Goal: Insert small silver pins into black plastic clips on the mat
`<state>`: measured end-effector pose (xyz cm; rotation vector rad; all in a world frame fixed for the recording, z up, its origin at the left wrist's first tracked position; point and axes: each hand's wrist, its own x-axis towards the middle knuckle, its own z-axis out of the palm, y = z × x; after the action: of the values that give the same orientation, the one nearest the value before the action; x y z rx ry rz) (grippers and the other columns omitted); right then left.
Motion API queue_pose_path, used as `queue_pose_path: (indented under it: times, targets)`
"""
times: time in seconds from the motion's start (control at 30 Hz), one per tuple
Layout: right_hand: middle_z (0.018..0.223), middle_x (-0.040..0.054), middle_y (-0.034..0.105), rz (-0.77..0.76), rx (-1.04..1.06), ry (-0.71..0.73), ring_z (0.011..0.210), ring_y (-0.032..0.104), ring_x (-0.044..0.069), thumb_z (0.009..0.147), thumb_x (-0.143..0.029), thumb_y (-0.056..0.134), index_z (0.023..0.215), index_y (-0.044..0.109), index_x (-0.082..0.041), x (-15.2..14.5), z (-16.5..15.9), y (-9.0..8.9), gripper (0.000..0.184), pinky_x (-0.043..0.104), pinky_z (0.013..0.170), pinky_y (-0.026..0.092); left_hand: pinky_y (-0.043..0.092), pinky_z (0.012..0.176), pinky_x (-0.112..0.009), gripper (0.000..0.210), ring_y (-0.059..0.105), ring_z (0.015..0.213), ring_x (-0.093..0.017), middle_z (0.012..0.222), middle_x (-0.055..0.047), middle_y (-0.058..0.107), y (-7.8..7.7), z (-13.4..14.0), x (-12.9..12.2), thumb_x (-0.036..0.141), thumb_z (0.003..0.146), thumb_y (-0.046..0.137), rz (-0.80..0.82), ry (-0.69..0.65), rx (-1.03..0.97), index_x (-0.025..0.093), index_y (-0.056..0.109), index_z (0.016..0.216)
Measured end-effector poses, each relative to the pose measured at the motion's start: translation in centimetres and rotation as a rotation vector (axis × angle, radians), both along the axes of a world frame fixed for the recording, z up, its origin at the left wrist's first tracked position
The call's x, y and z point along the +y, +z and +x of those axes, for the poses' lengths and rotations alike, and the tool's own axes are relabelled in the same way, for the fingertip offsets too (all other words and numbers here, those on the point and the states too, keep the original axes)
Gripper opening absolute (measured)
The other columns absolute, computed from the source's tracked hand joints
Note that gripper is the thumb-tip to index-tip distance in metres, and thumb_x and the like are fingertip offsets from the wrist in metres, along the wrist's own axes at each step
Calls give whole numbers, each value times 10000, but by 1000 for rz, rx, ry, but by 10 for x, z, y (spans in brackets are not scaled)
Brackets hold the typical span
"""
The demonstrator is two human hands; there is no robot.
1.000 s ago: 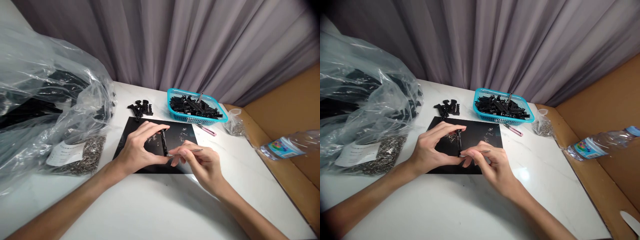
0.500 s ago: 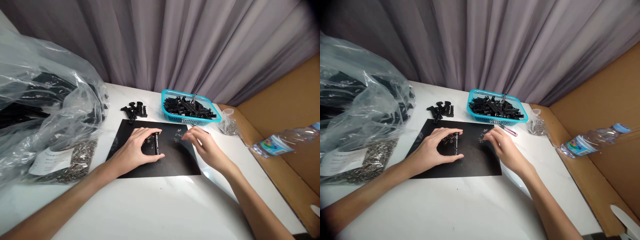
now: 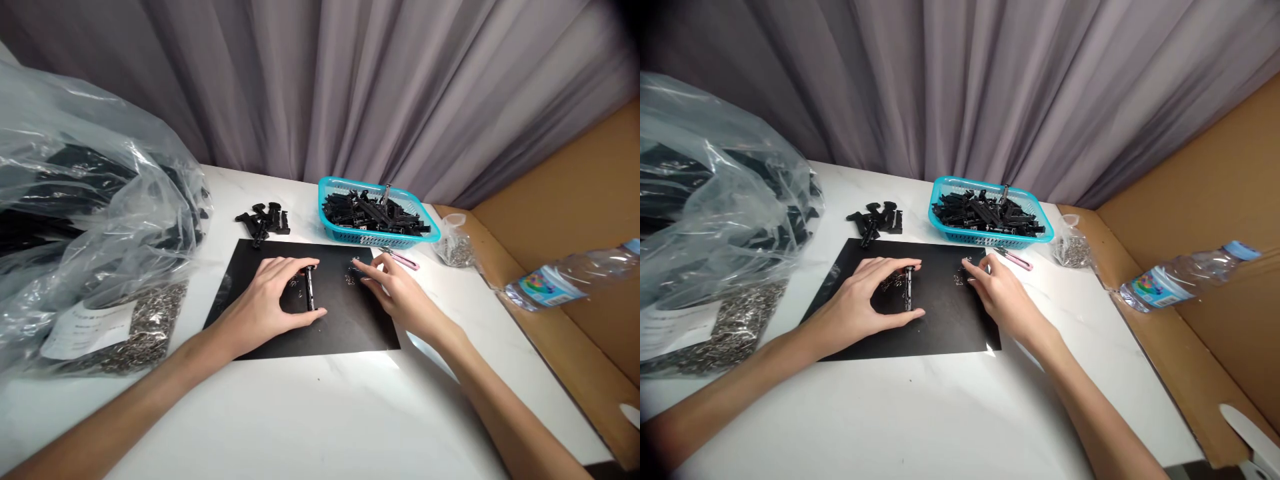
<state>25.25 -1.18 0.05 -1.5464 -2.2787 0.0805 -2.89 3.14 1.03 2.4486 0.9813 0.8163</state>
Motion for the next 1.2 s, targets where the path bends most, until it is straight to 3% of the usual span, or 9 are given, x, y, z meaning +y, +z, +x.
queue_pose_path:
  times: [0.27, 0.47, 0.67, 0.9, 0.97, 1.1, 1.2]
  targets:
    - [1118, 139, 587, 54, -28, -17, 927, 614, 267, 1065, -397, 457, 1405, 631, -222, 11, -12, -5, 420, 433, 815, 536, 466, 1069, -483, 631, 556, 1234, -306, 1316, -58, 658, 0, 1, -2, 507, 806, 790, -5, -4, 6, 271, 577, 1351]
    - [1019, 90, 645, 115, 220, -31, 921, 632, 225, 1045, -268, 502, 1036, 693, -208, 20, -19, -5, 200, 349, 805, 496, 465, 1069, -479, 618, 555, 1231, -300, 1313, -58, 657, 1, 2, -3, 483, 815, 791, 2, -4, -4, 262, 572, 1349]
    - [905, 45, 683, 108, 503, -32, 714, 559, 157, 997, -299, 578, 945, 685, -204, 10, -22, 3, 152, 296, 663, 453, 470, 1071, -477, 621, 562, 1242, -304, 1322, -62, 657, 2, 3, -4, 467, 808, 800, -7, -11, -8, 270, 573, 1350]
    - [800, 23, 671, -95, 780, -45, 632, 507, 132, 927, -341, 681, 980, 740, -191, -10, -38, 14, 170, 266, 557, 405, 512, 1064, -460, 809, 628, 1217, -287, 1309, -68, 653, -6, 6, -10, 526, 742, 836, -111, -6, -61, 298, 475, 1430]
    - [786, 11, 651, -125, 795, -11, 632, 505, 127, 932, -321, 677, 996, 732, -196, -14, -43, 16, 151, 260, 561, 408, 522, 1066, -448, 768, 639, 1213, -278, 1307, -60, 648, -6, 8, -12, 525, 729, 843, -152, -12, -77, 291, 498, 1375]
    - [781, 0, 583, -93, 724, 45, 677, 511, 135, 958, -251, 625, 996, 720, -210, -19, -51, 20, 110, 264, 601, 428, 542, 1045, -438, 667, 651, 1191, -272, 1270, -41, 657, -4, 13, -17, 528, 729, 837, -191, -22, -82, 280, 530, 1267]
    - [887, 31, 607, -19, 655, 87, 748, 540, 151, 978, -190, 565, 1034, 710, -214, -21, -52, 22, 157, 277, 642, 463, 553, 1022, -440, 661, 662, 1172, -278, 1247, -45, 675, -2, 15, -21, 524, 729, 836, -206, -27, -82, 272, 526, 1256]
